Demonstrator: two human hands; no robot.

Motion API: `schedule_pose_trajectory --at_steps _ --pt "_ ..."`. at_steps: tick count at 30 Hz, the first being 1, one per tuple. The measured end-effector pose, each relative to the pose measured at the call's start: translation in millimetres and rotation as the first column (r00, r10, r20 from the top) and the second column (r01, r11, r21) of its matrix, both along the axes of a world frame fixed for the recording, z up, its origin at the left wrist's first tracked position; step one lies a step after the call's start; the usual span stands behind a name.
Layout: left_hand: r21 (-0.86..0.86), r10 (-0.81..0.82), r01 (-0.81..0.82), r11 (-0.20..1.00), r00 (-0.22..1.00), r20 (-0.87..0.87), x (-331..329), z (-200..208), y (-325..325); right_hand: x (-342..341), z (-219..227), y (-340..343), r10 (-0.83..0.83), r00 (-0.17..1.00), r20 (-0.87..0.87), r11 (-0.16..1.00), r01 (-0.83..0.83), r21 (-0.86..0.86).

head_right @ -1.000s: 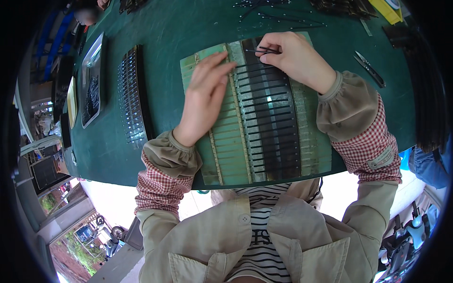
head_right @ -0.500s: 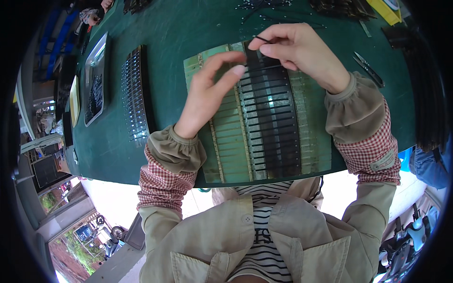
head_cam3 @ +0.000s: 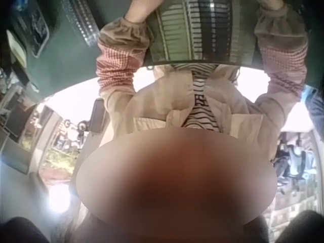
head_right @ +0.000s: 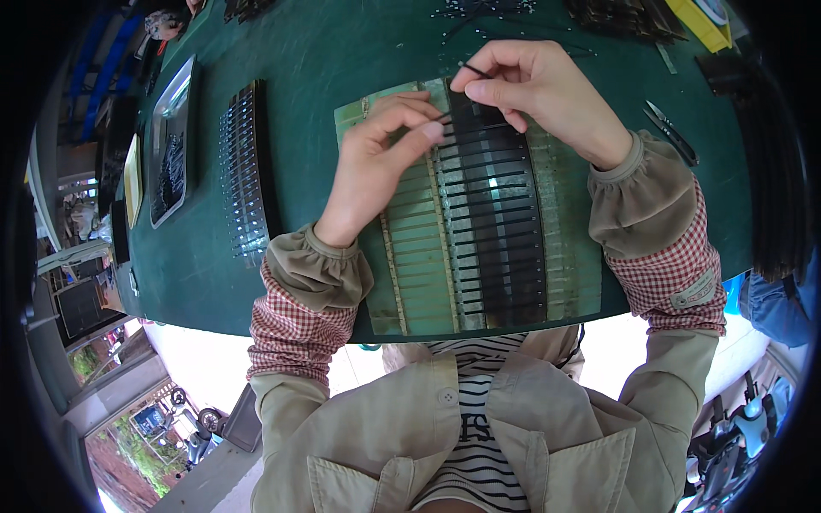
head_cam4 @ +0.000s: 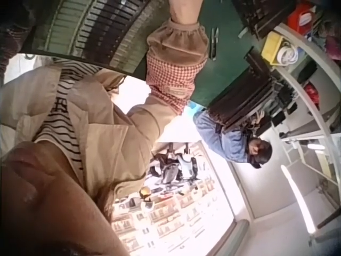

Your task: The person assembles small electronic components with wires onto a slotted template board by hand.

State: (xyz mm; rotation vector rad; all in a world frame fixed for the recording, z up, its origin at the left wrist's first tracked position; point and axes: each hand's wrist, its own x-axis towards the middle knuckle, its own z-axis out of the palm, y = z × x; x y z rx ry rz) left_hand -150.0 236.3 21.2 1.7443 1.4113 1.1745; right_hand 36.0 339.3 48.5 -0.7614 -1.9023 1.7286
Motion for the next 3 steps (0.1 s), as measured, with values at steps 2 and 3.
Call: schedule_pose_trajectory --at_steps 2,3 --pt "-0.109 0.043 -0.023 0.994 0.982 0.181 -4.8 2.0 0.1 2.5 -2.2 4.0 0.044 0.995 0.094 0.999 -0.044 -0.008" --pt "-0.109 0.042 -0.022 0.994 0.982 0.182 -4.6 1.9 0.5 4.9 -2.7 7.3 0.073 0.981 0.178 0.997 -0.070 -0.027"
